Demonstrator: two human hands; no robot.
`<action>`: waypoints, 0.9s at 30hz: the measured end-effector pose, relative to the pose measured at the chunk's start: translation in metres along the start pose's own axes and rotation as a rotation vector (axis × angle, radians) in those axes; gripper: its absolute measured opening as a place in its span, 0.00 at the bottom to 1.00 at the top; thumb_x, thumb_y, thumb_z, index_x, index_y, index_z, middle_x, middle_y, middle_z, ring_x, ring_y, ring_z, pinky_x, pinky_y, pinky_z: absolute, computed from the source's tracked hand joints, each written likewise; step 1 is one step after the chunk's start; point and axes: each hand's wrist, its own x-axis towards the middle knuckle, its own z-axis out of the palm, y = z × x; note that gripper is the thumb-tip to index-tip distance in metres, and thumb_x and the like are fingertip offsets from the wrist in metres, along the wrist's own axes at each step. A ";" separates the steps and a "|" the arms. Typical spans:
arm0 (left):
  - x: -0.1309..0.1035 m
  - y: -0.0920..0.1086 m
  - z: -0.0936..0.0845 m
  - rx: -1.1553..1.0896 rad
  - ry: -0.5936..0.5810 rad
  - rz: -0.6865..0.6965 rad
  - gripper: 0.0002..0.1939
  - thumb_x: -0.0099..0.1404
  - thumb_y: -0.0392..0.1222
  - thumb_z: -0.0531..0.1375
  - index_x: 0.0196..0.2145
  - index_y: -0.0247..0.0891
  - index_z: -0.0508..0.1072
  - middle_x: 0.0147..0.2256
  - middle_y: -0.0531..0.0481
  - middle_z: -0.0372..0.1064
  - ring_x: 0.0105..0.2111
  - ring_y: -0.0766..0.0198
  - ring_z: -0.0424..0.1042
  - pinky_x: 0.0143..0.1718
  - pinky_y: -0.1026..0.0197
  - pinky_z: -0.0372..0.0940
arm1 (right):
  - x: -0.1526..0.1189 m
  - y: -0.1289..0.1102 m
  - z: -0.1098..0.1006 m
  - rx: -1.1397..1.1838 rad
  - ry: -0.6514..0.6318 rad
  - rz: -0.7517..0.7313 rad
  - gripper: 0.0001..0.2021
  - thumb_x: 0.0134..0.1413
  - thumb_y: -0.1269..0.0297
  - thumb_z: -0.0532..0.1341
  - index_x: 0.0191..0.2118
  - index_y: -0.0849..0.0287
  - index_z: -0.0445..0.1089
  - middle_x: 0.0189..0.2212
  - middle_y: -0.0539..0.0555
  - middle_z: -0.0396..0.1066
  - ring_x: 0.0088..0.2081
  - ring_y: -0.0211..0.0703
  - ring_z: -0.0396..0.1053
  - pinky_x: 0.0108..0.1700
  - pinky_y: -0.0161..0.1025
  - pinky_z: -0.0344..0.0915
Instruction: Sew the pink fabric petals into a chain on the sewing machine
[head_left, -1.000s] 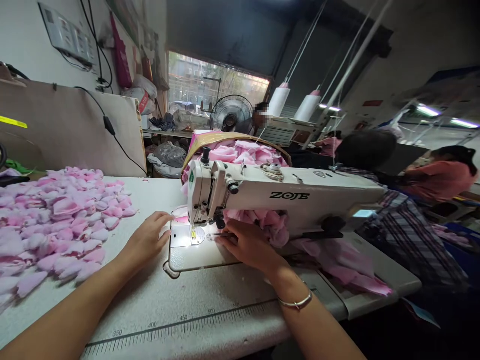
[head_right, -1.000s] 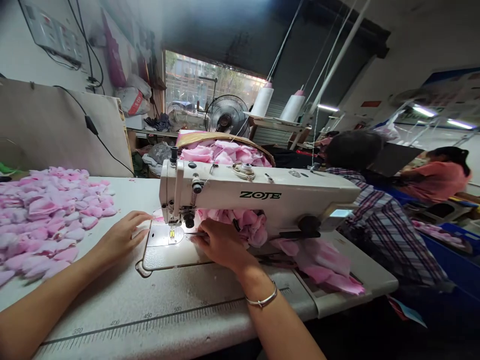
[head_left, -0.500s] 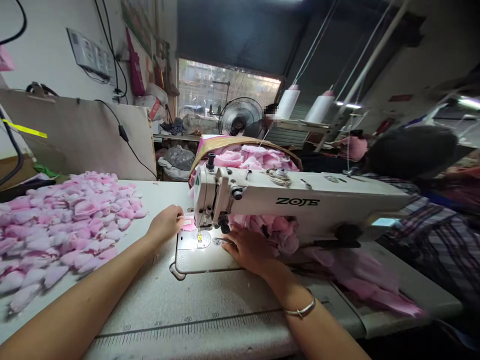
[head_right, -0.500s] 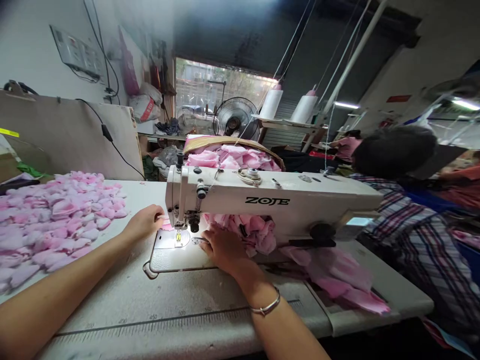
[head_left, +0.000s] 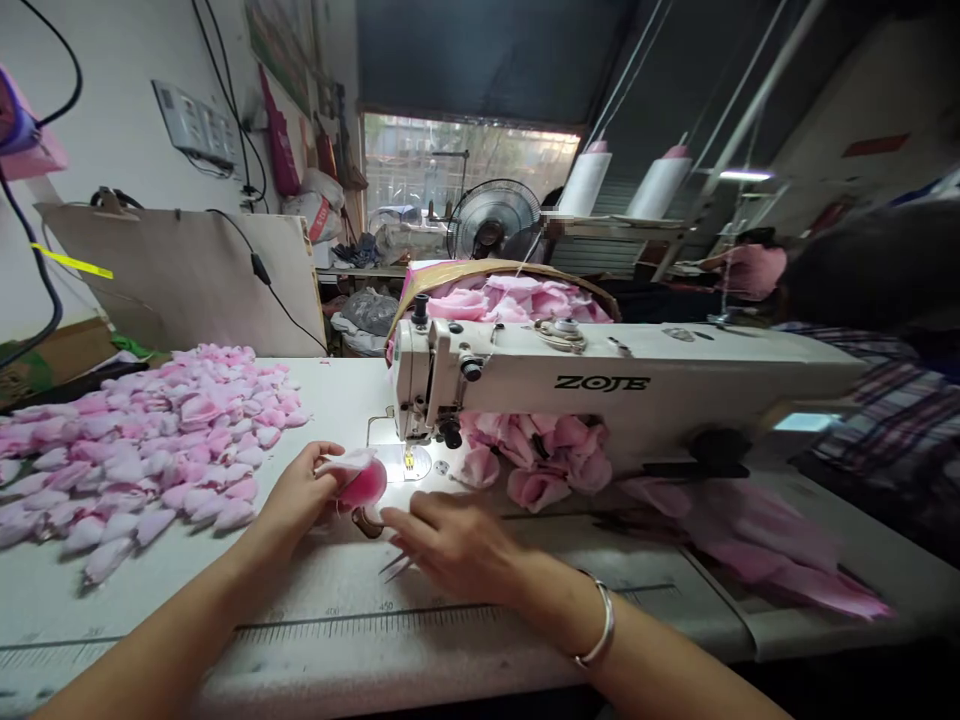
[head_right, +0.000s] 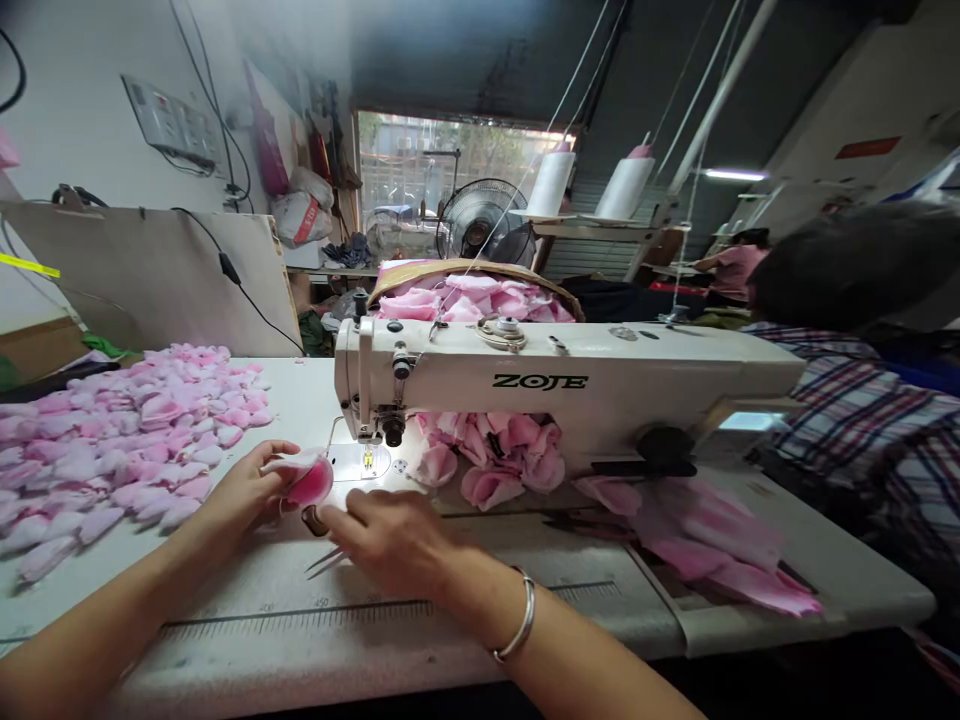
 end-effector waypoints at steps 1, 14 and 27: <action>-0.006 0.001 0.005 -0.024 -0.020 -0.001 0.21 0.52 0.44 0.57 0.45 0.41 0.61 0.31 0.53 0.69 0.20 0.68 0.68 0.20 0.68 0.58 | 0.002 -0.005 0.003 -0.028 0.012 -0.037 0.15 0.63 0.67 0.52 0.54 0.57 0.62 0.30 0.49 0.69 0.25 0.37 0.62 0.22 0.38 0.49; -0.041 0.008 0.018 0.407 -0.272 0.219 0.14 0.59 0.43 0.54 0.41 0.39 0.71 0.33 0.51 0.72 0.31 0.61 0.70 0.32 0.61 0.64 | -0.004 0.003 0.007 -0.076 0.059 -0.042 0.08 0.62 0.71 0.51 0.44 0.59 0.65 0.41 0.53 0.70 0.34 0.36 0.66 0.27 0.35 0.58; -0.027 0.032 0.014 0.362 -0.267 0.226 0.14 0.57 0.48 0.55 0.35 0.36 0.72 0.32 0.51 0.72 0.33 0.60 0.69 0.34 0.62 0.61 | -0.007 0.010 0.009 0.020 0.006 -0.052 0.08 0.63 0.73 0.52 0.43 0.57 0.65 0.37 0.48 0.72 0.34 0.35 0.68 0.29 0.34 0.58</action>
